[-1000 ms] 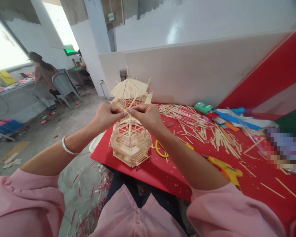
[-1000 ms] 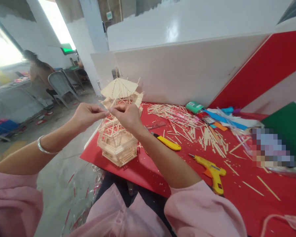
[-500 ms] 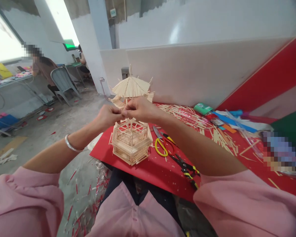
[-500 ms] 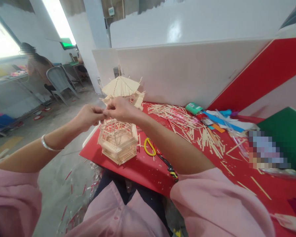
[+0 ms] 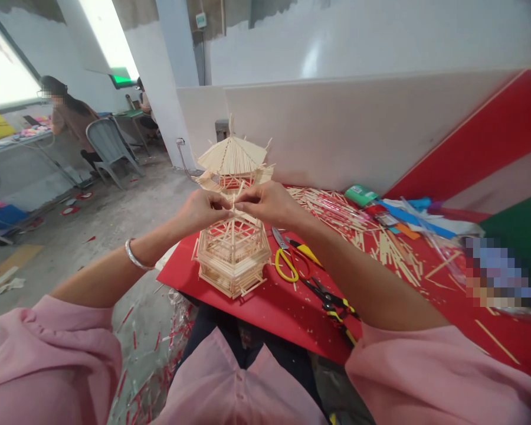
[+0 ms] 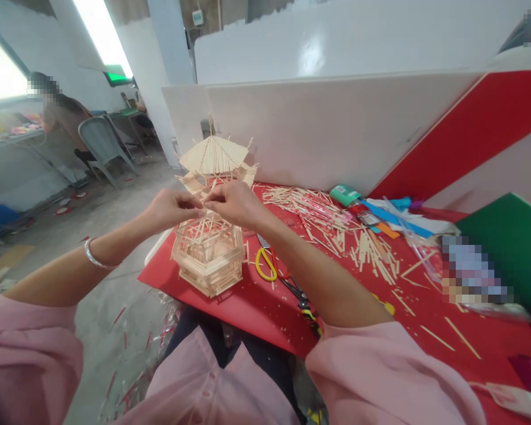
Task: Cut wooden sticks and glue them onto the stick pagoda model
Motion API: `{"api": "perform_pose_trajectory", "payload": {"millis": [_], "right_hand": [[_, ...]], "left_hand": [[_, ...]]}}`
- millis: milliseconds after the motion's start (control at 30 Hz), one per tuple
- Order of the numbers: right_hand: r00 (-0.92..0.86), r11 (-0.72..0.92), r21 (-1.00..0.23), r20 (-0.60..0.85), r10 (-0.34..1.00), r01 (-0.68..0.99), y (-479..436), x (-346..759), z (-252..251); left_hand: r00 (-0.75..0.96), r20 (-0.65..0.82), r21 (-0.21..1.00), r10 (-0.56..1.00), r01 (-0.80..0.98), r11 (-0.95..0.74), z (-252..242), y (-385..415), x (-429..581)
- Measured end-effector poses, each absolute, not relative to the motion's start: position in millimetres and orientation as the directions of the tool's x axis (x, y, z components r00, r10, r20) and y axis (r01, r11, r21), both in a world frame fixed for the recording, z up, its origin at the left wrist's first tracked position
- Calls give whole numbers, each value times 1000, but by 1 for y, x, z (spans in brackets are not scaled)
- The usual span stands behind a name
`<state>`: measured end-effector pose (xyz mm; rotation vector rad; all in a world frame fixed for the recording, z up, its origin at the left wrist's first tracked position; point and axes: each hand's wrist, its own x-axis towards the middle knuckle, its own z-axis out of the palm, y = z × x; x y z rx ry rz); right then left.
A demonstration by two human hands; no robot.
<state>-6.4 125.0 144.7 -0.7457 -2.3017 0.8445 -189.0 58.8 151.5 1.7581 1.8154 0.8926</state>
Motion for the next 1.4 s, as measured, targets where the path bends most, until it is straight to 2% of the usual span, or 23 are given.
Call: {"api": "perform_pose_trajectory", "payload": {"millis": [133,267,333,500,733,867,933,1000,1067,1100,1167,1233,1300,1400], "right_hand": [[-665,605,-741,298,685,291,125,-5,140],[-561,538,-784,305,769,311,122,-3,136],[-534,491,-824,291,794,282,118,-5,138],[-564,382,-920,272,780,86,110,-13,149],[-608,436,-897,305,733,76,113,-28,146],[-645,552,-813,324,693,185,118,-19,147],[-674,629,-725,318,667,280,124,-10,153],[-712,705,-611,308,631,361,134,-1,158],[-757,766,-510,295,584,392,145,5,163],[-779,788,-477,287,557,388,151,7,164],[-821,817,-459,269,503,350,160,7,166],[-851,824,-474,247,463,311,166,6,165],[-873,820,-496,218,436,286,168,4,163],[-891,827,-492,196,409,271,168,2,160]], "left_hand": [[-96,-8,843,995,535,59,156,58,-179],[-164,-99,904,981,396,158,164,56,-177],[-184,-102,930,978,332,160,169,54,-179],[-262,-59,986,963,135,97,182,49,-183],[-378,-65,997,924,23,80,174,41,-177],[-372,-33,981,928,166,101,166,30,-182],[-411,74,941,908,330,72,167,20,-190],[-400,284,830,872,558,-15,174,10,-198],[-241,437,659,867,741,-126,183,5,-206],[-147,456,584,878,794,-170,188,6,-208],[-8,377,513,926,834,-202,195,11,-210],[67,226,506,972,844,-176,197,21,-207],[94,106,498,990,857,-135,194,31,-204],[84,41,483,996,870,-94,189,40,-200]]}}
